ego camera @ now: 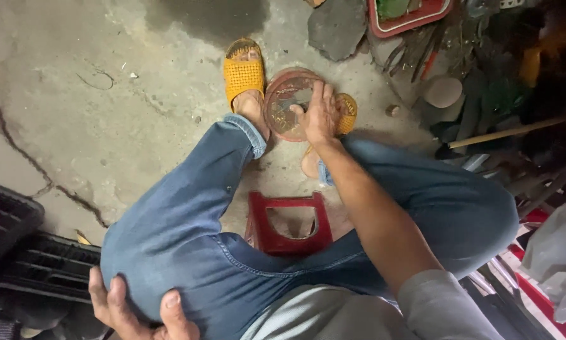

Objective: Repairing the heels of high-heeled shoes by removing old tips, applying glue, and hammering on new heel tips.

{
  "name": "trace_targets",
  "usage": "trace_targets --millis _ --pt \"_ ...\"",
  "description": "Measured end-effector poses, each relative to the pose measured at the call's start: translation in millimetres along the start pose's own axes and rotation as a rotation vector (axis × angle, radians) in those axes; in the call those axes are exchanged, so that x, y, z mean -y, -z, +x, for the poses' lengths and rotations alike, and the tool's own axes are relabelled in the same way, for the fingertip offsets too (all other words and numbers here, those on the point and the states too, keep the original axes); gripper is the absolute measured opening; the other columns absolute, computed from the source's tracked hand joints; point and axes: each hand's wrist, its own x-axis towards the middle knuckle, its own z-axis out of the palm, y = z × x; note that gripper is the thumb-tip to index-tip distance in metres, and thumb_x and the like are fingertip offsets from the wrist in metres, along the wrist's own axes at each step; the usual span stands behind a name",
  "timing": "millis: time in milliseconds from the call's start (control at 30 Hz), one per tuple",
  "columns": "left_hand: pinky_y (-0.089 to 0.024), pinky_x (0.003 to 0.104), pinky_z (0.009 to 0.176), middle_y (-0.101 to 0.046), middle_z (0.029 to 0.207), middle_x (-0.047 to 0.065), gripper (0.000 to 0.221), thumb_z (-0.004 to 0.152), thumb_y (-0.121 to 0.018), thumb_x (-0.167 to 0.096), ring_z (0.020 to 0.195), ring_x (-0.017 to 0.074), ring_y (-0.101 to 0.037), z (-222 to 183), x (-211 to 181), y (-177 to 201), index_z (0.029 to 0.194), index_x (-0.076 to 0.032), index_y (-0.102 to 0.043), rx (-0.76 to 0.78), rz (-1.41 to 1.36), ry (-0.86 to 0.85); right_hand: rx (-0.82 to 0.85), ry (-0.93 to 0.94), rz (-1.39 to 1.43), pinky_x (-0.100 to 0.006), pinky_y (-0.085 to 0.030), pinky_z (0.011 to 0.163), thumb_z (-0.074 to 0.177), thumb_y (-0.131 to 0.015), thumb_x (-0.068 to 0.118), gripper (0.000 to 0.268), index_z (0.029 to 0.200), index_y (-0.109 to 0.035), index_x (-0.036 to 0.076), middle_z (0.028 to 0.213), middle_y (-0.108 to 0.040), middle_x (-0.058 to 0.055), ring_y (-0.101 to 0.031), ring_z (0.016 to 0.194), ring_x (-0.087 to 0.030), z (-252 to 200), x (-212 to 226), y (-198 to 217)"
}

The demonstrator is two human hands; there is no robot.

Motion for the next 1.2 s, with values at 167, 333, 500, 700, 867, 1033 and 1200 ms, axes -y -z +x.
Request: trace_targets --millis 167,333,500,700,867,1033,1200 --pt "-0.032 0.074 0.125 -0.042 0.157 0.017 0.034 0.106 -0.054 -0.023 0.144 0.0627 -0.040 4 3 0 0.140 -0.025 -0.052 0.037 0.066 -0.232 -0.002 0.054 0.383 -0.047 -0.050 0.082 0.085 -0.082 0.023 0.029 0.105 -0.063 0.014 0.106 -0.061 -0.007 -0.063 0.097 -0.032 3 -22 1" --pt "-0.035 0.080 0.116 -0.043 0.153 0.027 0.026 0.109 -0.050 -0.020 0.136 0.0709 -0.041 12 0 -2 0.133 -0.031 -0.052 0.037 0.088 -0.339 0.223 0.024 0.578 -0.039 -0.053 0.077 0.090 -0.080 0.024 0.027 0.106 -0.060 0.013 0.113 -0.066 -0.006 -0.066 0.096 -0.023 -6 2 44" --pt "-0.033 0.069 0.125 -0.044 0.153 0.017 0.053 0.104 -0.055 -0.029 0.145 0.0620 -0.041 1 -6 -1 0.150 -0.005 -0.046 0.046 0.118 -0.127 0.419 0.154 0.266 -0.046 -0.047 0.106 0.096 -0.069 0.026 0.058 0.146 -0.043 0.012 0.148 -0.055 -0.018 -0.057 0.129 -0.037 1 19 13" --pt "-0.031 0.064 0.128 -0.041 0.154 0.031 0.062 0.101 -0.054 -0.029 0.150 0.0514 -0.038 10 -27 -1 0.152 0.003 -0.040 0.016 0.094 0.029 0.065 0.362 0.107 -0.061 -0.046 0.095 0.077 -0.086 0.026 0.048 0.110 -0.056 0.009 0.120 -0.046 -0.019 -0.049 0.125 -0.051 4 0 2" --pt "-0.026 0.066 0.123 -0.034 0.157 0.046 0.073 0.090 -0.056 -0.033 0.146 0.0578 -0.035 2 -14 18 0.140 0.018 -0.040 0.219 0.212 0.238 -0.371 0.051 0.718 -0.036 -0.048 0.085 0.088 -0.084 0.026 0.030 0.103 -0.060 0.017 0.102 -0.066 -0.003 -0.063 0.094 -0.022 24 -75 39" --pt "-0.024 0.067 0.127 -0.032 0.159 0.038 0.064 0.098 -0.053 -0.030 0.150 0.0535 -0.032 5 -14 5 0.145 0.009 -0.039 0.143 0.155 0.138 -0.367 -0.749 1.476 -0.034 -0.051 0.059 0.088 -0.068 0.025 0.015 0.090 -0.057 0.016 0.082 -0.068 -0.003 -0.064 0.065 -0.018 86 -210 32" --pt "-0.029 0.075 0.126 -0.041 0.155 0.026 0.038 0.113 -0.051 -0.020 0.149 0.0624 -0.038 13 -21 -1 0.150 -0.016 -0.042 0.086 0.190 -0.132 -0.320 -1.107 0.985 -0.037 -0.041 0.047 0.092 -0.065 0.039 0.038 0.065 -0.055 0.015 0.061 -0.058 -0.002 -0.053 0.050 -0.017 66 -154 64"
